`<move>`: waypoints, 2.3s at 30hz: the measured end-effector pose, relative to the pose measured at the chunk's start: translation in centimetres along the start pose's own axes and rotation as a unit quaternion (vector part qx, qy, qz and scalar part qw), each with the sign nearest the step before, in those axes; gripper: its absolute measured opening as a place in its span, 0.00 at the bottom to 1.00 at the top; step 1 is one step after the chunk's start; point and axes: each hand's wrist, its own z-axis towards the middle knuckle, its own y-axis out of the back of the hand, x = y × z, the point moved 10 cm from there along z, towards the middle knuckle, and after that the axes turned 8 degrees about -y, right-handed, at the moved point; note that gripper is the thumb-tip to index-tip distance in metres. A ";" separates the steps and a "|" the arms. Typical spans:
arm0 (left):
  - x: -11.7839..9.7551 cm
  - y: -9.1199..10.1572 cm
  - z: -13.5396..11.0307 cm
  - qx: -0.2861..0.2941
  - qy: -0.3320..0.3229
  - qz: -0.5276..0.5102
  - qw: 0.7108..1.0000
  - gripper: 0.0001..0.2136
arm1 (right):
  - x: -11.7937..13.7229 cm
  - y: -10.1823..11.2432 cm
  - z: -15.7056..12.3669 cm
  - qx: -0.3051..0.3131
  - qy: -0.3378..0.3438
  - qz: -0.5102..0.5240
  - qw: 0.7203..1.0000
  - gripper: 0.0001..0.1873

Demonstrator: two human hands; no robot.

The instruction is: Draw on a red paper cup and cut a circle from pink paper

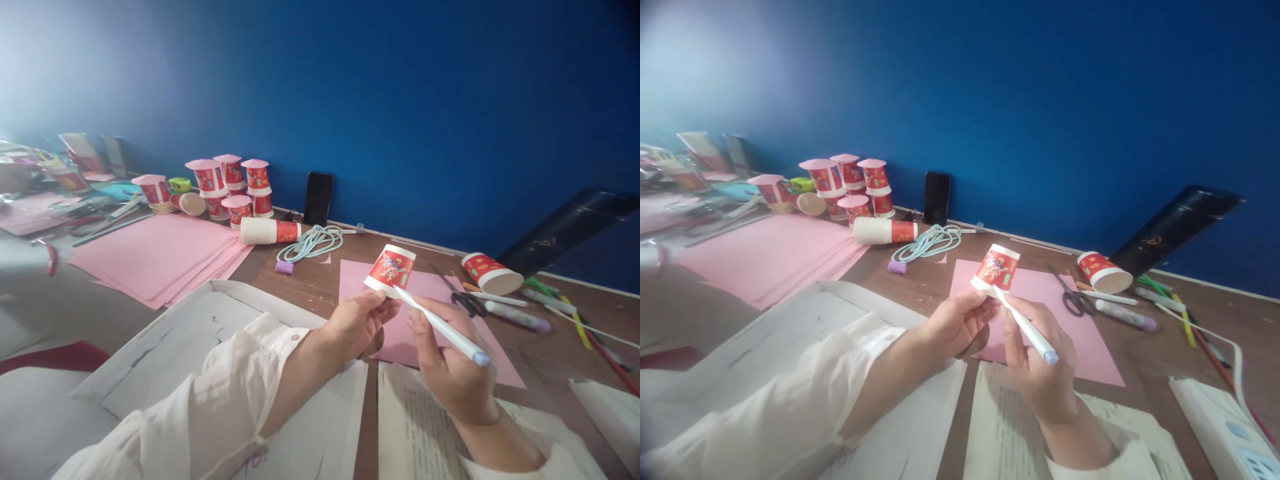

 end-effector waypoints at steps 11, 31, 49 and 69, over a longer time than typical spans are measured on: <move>0.0 0.0 0.0 -0.005 -0.002 0.002 1.000 0.04 | 0.3 0.0 0.0 -0.003 0.007 -0.009 1.000 0.12; 0.0 -0.2 0.1 0.012 -0.002 -0.003 1.000 0.05 | 0.6 0.1 0.1 -0.020 0.017 -0.020 0.999 0.12; -0.1 -0.3 -0.3 -0.004 0.012 0.000 1.000 0.08 | 0.6 0.4 0.2 -0.036 0.021 -0.041 0.998 0.12; 0.1 -0.3 0.0 0.016 0.005 0.001 1.000 0.07 | 0.9 0.5 0.3 -0.044 0.035 -0.056 0.997 0.11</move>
